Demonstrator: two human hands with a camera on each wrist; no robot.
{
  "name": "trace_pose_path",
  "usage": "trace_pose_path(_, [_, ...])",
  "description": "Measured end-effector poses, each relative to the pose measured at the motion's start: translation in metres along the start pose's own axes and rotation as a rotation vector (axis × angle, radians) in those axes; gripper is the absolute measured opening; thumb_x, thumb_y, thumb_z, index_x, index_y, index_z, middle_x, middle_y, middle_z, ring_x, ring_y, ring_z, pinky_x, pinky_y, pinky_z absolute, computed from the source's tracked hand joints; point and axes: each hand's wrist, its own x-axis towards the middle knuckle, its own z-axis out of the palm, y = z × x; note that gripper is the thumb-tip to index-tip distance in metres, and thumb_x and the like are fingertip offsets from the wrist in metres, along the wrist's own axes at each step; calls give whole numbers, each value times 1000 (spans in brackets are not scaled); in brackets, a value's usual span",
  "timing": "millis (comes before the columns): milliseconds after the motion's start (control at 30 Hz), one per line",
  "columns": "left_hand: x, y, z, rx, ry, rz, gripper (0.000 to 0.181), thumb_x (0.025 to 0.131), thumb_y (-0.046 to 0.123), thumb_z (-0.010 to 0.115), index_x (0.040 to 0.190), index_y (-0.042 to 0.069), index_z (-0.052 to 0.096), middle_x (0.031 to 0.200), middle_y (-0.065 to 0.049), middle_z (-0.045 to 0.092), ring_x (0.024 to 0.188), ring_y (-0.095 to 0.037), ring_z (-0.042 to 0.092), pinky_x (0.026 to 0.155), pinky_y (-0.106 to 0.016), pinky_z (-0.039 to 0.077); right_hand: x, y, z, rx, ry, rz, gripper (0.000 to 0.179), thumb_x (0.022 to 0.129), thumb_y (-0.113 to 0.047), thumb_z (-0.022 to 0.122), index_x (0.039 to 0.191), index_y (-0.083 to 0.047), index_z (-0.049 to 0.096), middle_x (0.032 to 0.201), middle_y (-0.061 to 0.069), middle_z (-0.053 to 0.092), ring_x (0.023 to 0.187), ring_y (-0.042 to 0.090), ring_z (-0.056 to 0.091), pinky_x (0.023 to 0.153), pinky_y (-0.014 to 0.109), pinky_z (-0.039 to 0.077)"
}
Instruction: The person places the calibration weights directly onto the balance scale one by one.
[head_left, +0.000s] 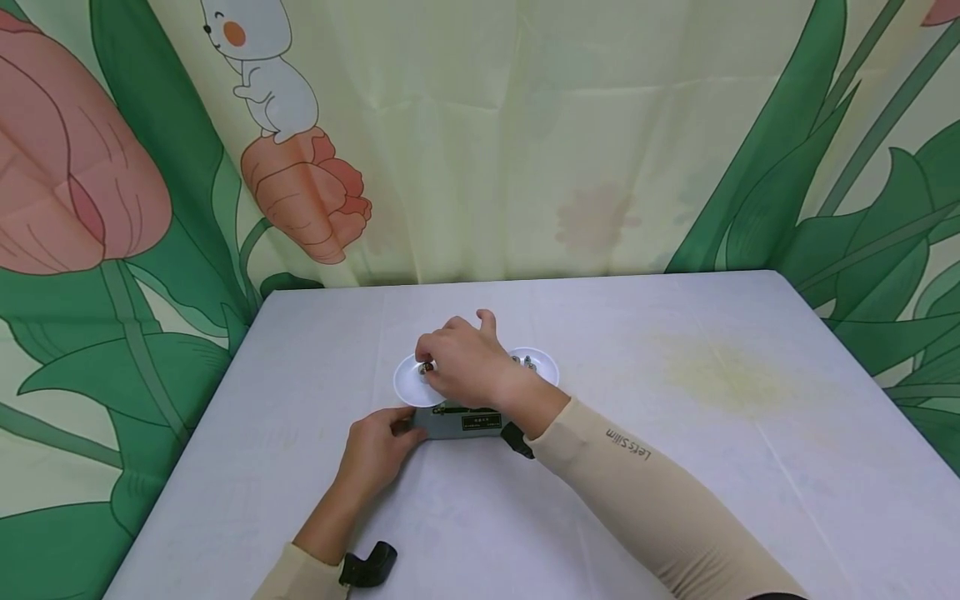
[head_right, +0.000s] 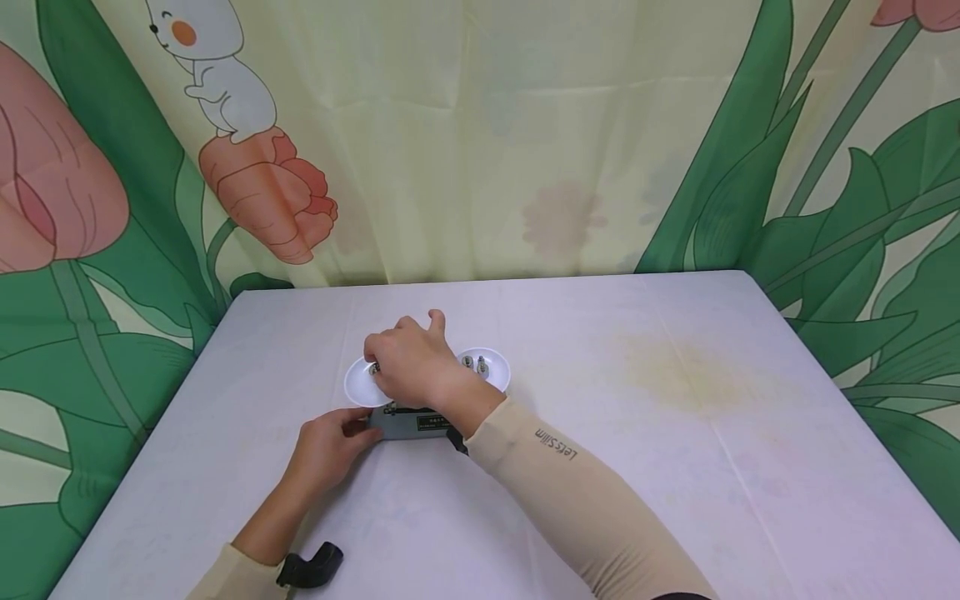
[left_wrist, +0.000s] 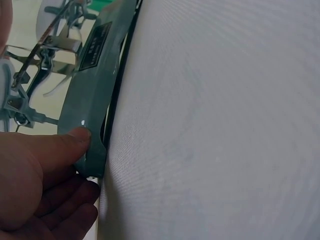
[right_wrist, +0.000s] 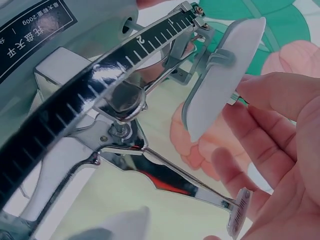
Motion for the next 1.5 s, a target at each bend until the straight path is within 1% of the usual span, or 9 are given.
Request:
trace_pose_path(233, [0, 0, 0, 6, 2, -4, 32, 83, 8, 81, 112, -2, 73, 105, -15, 74, 101, -31, 69, 89, -51, 54, 1, 0, 3, -9, -8, 9, 15, 95, -23, 68, 109, -21, 71, 107, -11, 71, 114, 20, 55, 105, 66, 21])
trace_pose_path(467, [2, -1, 3, 4, -2, -22, 34, 83, 10, 82, 114, -2, 73, 107, -14, 73, 103, -32, 69, 91, -51, 53, 1, 0, 5, -42, 7, 16, 15, 95, -24, 68, 110, -22, 71, 109, -10, 71, 114, 20, 55, 105, 67, 22])
trace_pose_path(733, [1, -1, 3, 6, -2, -15, 36, 83, 9, 81, 116, -2, 72, 109, -15, 73, 104, -32, 68, 90, -51, 53, -1, 1, 3, -33, 6, 33, 19, 95, -21, 66, 113, -22, 71, 114, -10, 71, 116, 21, 55, 106, 66, 21])
trace_pose_path(933, [1, -1, 4, 7, -4, -18, 35, 83, 8, 81, 116, -2, 72, 109, -15, 73, 104, -33, 68, 91, -51, 53, -7, 6, -1, 14, 28, 45, 25, 94, -23, 69, 118, -21, 70, 119, -8, 69, 120, 21, 54, 108, 65, 21])
trace_pose_path(1100, [2, 0, 4, 0, -7, -18, 36, 84, 8, 81, 117, -1, 72, 110, -15, 73, 105, -32, 68, 91, -51, 53, -16, 15, -8, 87, 63, 45, 28, 93, -23, 70, 121, -18, 68, 122, -2, 68, 120, 22, 56, 111, 64, 19])
trace_pose_path(1267, [2, 1, 3, -4, -6, -20, 36, 83, 8, 81, 117, -1, 72, 110, -15, 73, 105, -33, 68, 91, -51, 53, -29, 27, -16, 181, 109, 29, 32, 94, -20, 70, 124, -11, 65, 125, 3, 66, 121, 22, 58, 114, 64, 16])
trace_pose_path(1333, [1, 2, 3, -3, -6, -22, 36, 83, 7, 81, 118, -1, 72, 110, -16, 72, 106, -33, 68, 91, -51, 53, -35, 32, -20, 221, 136, 13, 34, 93, -18, 70, 125, -8, 64, 125, 5, 66, 121, 22, 59, 115, 61, 20])
trace_pose_path(1433, [1, 3, 3, -5, -10, -36, 37, 84, 7, 80, 119, -1, 71, 112, -16, 72, 107, -34, 67, 92, -51, 53, -44, 37, -26, 283, 176, 0, 36, 92, -16, 71, 125, -5, 64, 125, 6, 66, 121, 25, 59, 112, 51, 33])
trace_pose_path(1500, [1, 4, 2, -3, -14, -45, 37, 84, 7, 80, 119, -1, 71, 114, -16, 71, 108, -34, 67, 92, -51, 52, -50, 40, -30, 315, 201, -2, 37, 91, -16, 72, 125, -3, 64, 125, 7, 66, 120, 26, 59, 106, 46, 41])
